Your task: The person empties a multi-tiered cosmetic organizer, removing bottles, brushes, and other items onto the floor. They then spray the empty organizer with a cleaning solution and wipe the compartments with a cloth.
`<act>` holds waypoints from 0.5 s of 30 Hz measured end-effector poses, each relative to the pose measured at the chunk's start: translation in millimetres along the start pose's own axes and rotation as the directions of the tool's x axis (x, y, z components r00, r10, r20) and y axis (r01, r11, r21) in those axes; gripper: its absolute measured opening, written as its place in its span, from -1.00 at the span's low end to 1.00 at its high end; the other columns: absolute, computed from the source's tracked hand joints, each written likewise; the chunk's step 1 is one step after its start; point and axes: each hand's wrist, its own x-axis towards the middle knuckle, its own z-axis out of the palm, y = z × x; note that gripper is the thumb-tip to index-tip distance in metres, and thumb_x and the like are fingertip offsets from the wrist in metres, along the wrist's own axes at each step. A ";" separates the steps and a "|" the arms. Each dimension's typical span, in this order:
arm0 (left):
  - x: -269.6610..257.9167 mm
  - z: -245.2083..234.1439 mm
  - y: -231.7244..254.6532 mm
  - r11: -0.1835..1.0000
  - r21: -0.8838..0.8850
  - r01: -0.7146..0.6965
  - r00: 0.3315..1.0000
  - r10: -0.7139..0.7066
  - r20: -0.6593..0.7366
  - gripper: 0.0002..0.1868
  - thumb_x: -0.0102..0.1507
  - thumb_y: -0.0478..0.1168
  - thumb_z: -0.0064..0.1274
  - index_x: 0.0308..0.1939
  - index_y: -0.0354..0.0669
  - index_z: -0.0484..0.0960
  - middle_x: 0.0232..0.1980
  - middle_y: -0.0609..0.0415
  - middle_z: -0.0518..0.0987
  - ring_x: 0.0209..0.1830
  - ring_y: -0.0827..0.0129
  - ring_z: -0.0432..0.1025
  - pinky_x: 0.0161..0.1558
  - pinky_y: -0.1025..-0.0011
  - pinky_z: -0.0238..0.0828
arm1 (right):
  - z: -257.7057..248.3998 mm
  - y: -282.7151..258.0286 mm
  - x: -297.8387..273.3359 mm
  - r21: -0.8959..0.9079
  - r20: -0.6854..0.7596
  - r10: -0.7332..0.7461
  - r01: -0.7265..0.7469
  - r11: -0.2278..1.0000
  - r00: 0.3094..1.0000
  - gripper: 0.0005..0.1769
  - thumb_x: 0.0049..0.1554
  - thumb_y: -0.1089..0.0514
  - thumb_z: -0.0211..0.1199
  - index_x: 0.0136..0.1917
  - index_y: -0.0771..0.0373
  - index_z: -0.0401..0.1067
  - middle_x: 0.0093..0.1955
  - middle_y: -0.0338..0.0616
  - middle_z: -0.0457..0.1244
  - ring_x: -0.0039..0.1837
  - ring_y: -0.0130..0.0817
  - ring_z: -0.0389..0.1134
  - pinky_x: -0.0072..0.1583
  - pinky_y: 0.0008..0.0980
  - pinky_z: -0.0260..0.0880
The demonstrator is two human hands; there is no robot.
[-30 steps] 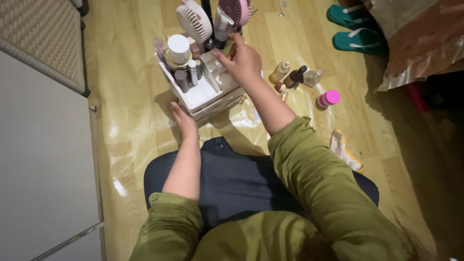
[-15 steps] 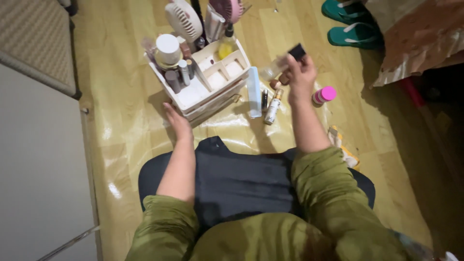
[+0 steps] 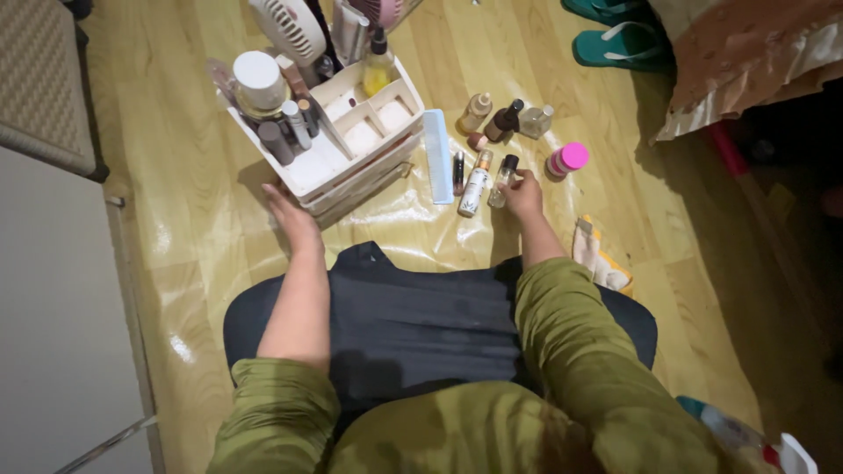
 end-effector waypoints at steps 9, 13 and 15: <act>-1.1 5.0 -1.0 0.998 -0.048 0.051 0.998 -0.048 0.046 -0.04 0.35 0.46 -0.43 0.45 -0.33 0.26 0.41 -0.10 0.40 0.40 0.11 0.30 0.40 0.26 0.08 | -9.7 -170.8 -39.0 0.163 -0.241 -0.367 0.410 0.897 0.899 -0.61 0.16 0.11 0.43 0.22 0.19 0.45 0.17 -0.11 0.23 0.09 -0.28 0.36 0.07 -0.28 0.45; -5.3 5.9 10.5 1.000 -0.003 0.027 0.999 -0.026 0.038 -0.01 0.35 0.48 -0.45 0.51 -0.31 0.21 0.49 -0.11 0.29 0.47 0.08 0.21 0.43 0.24 0.05 | -8.2 -275.0 -43.5 0.262 -0.212 -0.514 0.555 0.790 0.831 -0.62 0.16 0.06 0.43 0.20 0.20 0.49 0.09 -0.15 0.23 0.06 -0.31 0.33 0.02 -0.31 0.40; -8.1 5.6 12.7 0.997 -0.065 0.042 0.997 -0.038 0.061 0.00 0.33 0.49 -0.46 0.51 -0.27 0.25 0.51 -0.12 0.29 0.49 0.07 0.21 0.44 0.23 0.06 | -7.2 -315.5 -40.2 0.223 -0.211 -0.555 0.592 0.774 0.805 -0.53 0.13 -0.04 0.48 0.22 0.18 0.47 0.10 -0.16 0.21 0.08 -0.31 0.32 0.06 -0.31 0.40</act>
